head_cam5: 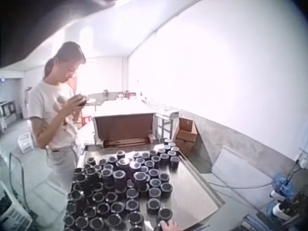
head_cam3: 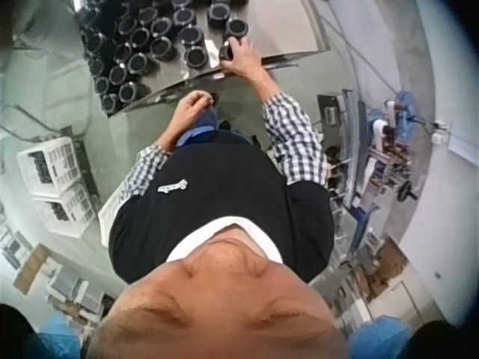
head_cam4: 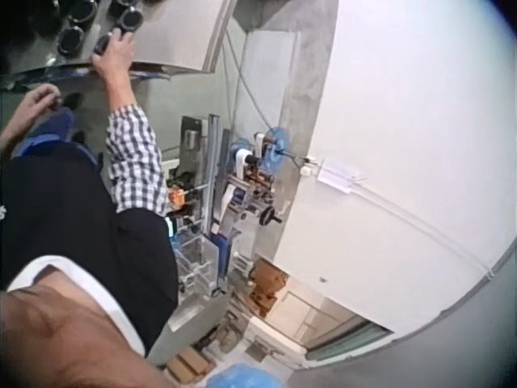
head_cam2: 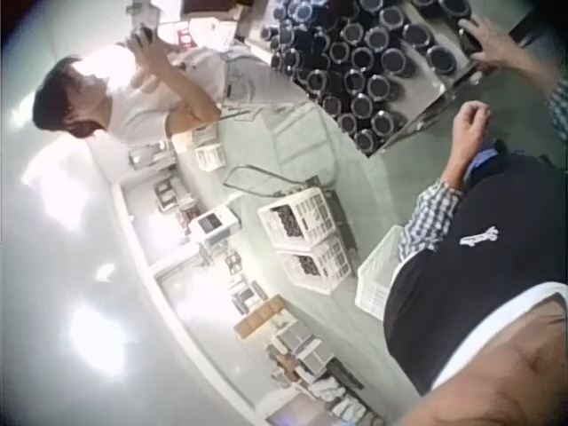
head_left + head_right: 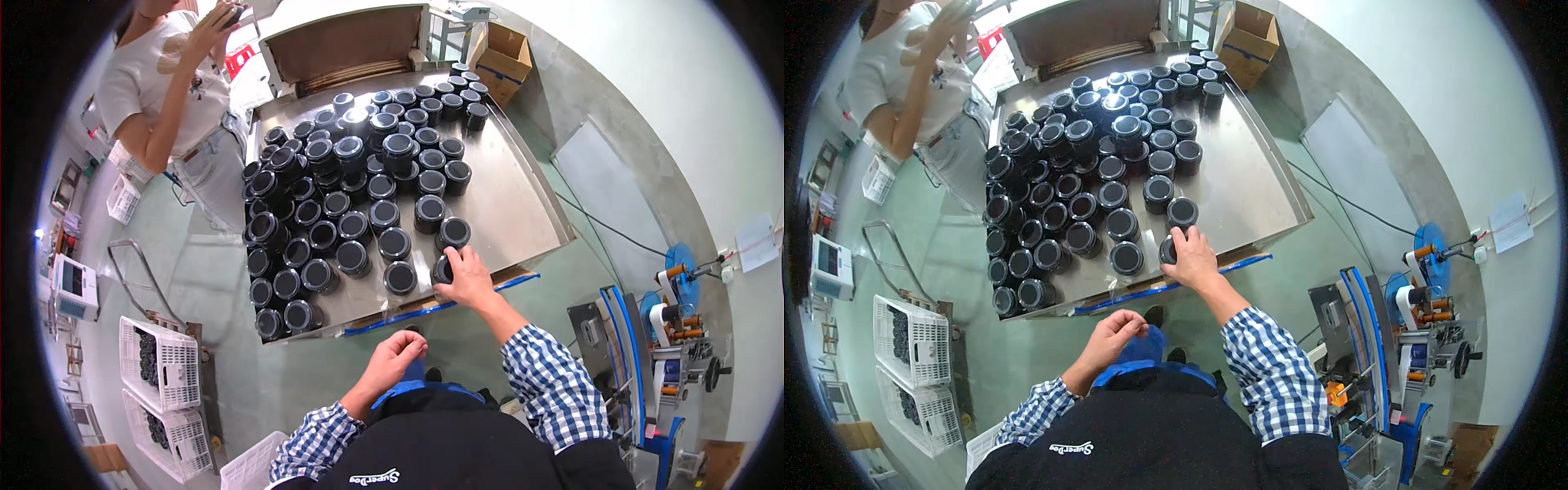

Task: Organizing and inspecting black plastic jars on a production line table.

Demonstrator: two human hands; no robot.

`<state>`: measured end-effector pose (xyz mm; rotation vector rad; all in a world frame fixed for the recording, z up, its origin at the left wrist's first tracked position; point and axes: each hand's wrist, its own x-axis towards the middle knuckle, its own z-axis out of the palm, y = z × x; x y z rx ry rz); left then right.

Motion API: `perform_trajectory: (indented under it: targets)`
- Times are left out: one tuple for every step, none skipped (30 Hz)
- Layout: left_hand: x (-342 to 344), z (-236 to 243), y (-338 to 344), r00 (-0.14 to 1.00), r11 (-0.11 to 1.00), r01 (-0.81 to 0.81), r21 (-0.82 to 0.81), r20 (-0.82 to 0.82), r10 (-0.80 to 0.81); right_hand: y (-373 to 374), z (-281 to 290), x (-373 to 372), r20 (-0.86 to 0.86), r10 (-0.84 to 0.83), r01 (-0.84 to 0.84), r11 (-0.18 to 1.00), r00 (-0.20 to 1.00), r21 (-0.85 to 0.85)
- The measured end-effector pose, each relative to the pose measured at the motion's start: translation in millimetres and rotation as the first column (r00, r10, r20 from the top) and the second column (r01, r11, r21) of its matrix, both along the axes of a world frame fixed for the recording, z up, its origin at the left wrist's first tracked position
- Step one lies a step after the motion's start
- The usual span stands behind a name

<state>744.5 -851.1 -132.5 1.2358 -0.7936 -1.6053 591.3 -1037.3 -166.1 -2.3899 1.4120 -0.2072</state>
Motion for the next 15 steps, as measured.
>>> perform_trajectory:
  targets:
    - [4.5,1.7,-16.9,1.000,1.000,0.004,0.006,-0.011,-0.004,-5.4,0.4,-4.0,-0.011,-0.004,0.004,1.000,1.000,0.006]
    - [9.8,4.3,-31.8,0.998,1.000,0.011,-0.004,-0.056,-0.011,-7.1,7.0,-8.0,0.140,-0.013,-0.001,0.994,0.990,0.106]
    - [13.9,7.0,-44.5,0.995,1.000,0.020,-0.015,-0.100,-0.021,-8.3,15.6,-13.3,0.286,-0.043,-0.016,0.979,0.957,0.201]
    - [15.9,8.9,-57.7,0.987,1.000,0.002,-0.031,-0.159,-0.007,-10.7,32.5,-19.9,0.364,-0.050,-0.047,0.966,0.930,0.253]
    - [19.1,12.2,-71.4,0.988,0.999,0.010,-0.046,-0.157,-0.017,-15.4,51.3,-23.6,0.354,-0.063,-0.031,0.966,0.933,0.256]
    - [20.0,17.2,-82.0,0.987,0.999,-0.031,-0.044,-0.160,0.023,-15.3,69.8,-26.0,0.453,-0.036,-0.100,0.957,0.891,0.273]
    - [19.0,24.2,-93.7,0.984,0.997,-0.071,-0.044,-0.164,0.063,-15.9,89.0,-29.7,0.546,-0.012,-0.167,0.946,0.838,0.278]
    - [17.4,30.3,-107.4,0.986,0.996,-0.060,-0.059,-0.159,0.050,-18.6,106.2,-35.1,0.593,-0.045,-0.188,0.927,0.804,0.325]
    - [16.1,35.5,-119.1,0.979,0.996,-0.011,-0.089,-0.203,-0.007,-18.4,121.7,-39.5,0.586,-0.058,-0.167,0.931,0.808,0.323]
    - [13.0,46.9,-130.3,0.970,0.993,0.043,-0.112,-0.233,-0.069,-19.9,134.6,-42.8,0.636,-0.052,-0.212,0.919,0.770,0.332]
    - [9.6,58.8,-138.6,0.958,0.986,0.092,-0.137,-0.260,-0.126,-21.6,144.5,-46.1,0.684,-0.043,-0.262,0.905,0.728,0.336]
    - [7.6,63.8,-145.7,0.955,0.984,0.102,-0.145,-0.263,-0.137,-24.0,151.1,-49.7,0.692,0.010,-0.294,0.909,0.722,0.294]
    - [5.5,68.4,-149.4,0.926,0.975,0.162,-0.150,-0.319,-0.203,-24.6,157.8,-52.9,0.690,0.010,-0.290,0.912,0.724,0.291]
    - [2.7,72.7,-152.0,0.890,0.963,0.220,-0.157,-0.372,-0.264,-24.9,164.0,-55.4,0.714,-0.001,-0.314,0.898,0.700,0.309]
    - [-1.5,77.4,-154.1,0.888,0.962,0.221,-0.161,-0.375,-0.266,-25.4,168.4,-58.6,0.736,-0.013,-0.339,0.882,0.676,0.326]
